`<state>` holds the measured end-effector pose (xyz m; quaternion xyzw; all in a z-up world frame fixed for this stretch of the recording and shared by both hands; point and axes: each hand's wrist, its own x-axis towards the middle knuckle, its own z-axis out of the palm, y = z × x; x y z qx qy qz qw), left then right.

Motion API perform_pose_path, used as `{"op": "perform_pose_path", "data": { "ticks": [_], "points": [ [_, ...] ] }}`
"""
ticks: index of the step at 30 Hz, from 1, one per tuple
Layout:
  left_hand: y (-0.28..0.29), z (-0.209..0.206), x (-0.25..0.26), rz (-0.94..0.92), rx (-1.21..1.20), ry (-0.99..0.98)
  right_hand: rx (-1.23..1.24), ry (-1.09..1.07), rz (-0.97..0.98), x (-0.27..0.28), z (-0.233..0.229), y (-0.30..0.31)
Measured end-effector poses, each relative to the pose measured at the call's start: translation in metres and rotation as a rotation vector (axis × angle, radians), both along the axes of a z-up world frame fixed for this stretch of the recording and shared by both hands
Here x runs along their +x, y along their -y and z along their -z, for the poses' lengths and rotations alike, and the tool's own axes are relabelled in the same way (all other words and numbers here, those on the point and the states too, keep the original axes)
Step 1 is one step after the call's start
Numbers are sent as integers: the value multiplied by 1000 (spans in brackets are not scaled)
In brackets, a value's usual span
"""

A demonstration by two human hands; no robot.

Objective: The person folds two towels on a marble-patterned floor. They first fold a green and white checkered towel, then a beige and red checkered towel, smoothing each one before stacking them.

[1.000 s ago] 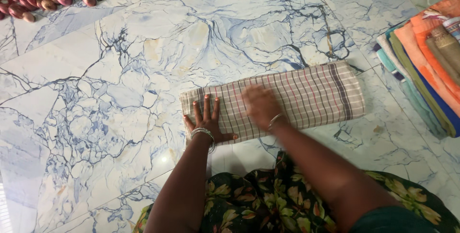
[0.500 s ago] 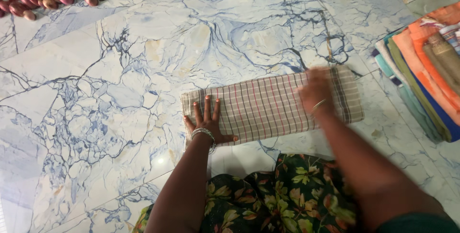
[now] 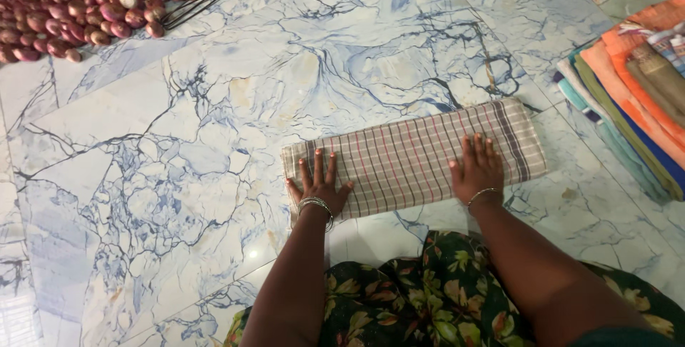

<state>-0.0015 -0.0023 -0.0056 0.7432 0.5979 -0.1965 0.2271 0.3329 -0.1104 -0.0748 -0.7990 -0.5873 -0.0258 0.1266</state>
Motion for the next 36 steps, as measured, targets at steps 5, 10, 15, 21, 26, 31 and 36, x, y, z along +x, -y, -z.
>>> {"op": "perform_pose_path", "data": {
  "ticks": [5,10,15,21,26,31,36],
  "points": [
    [11,18,22,1,78,-143,-28,5,46,8,31,7],
    [39,35,107,150,148,289,-20,-6,38,9,33,7],
    [59,34,107,365,183,246,0,-30,30,12,32,4],
    [36,13,58,20,189,65,-32,-11,45,8,27,4],
    [15,24,6,-182,264,26,-4,-35,26,10,27,8],
    [-8,46,-36,-398,373,51,2,-36,26,7,23,6],
    [-18,50,-1,-148,440,36,-7,-34,32,7,22,3]
  ]
}}
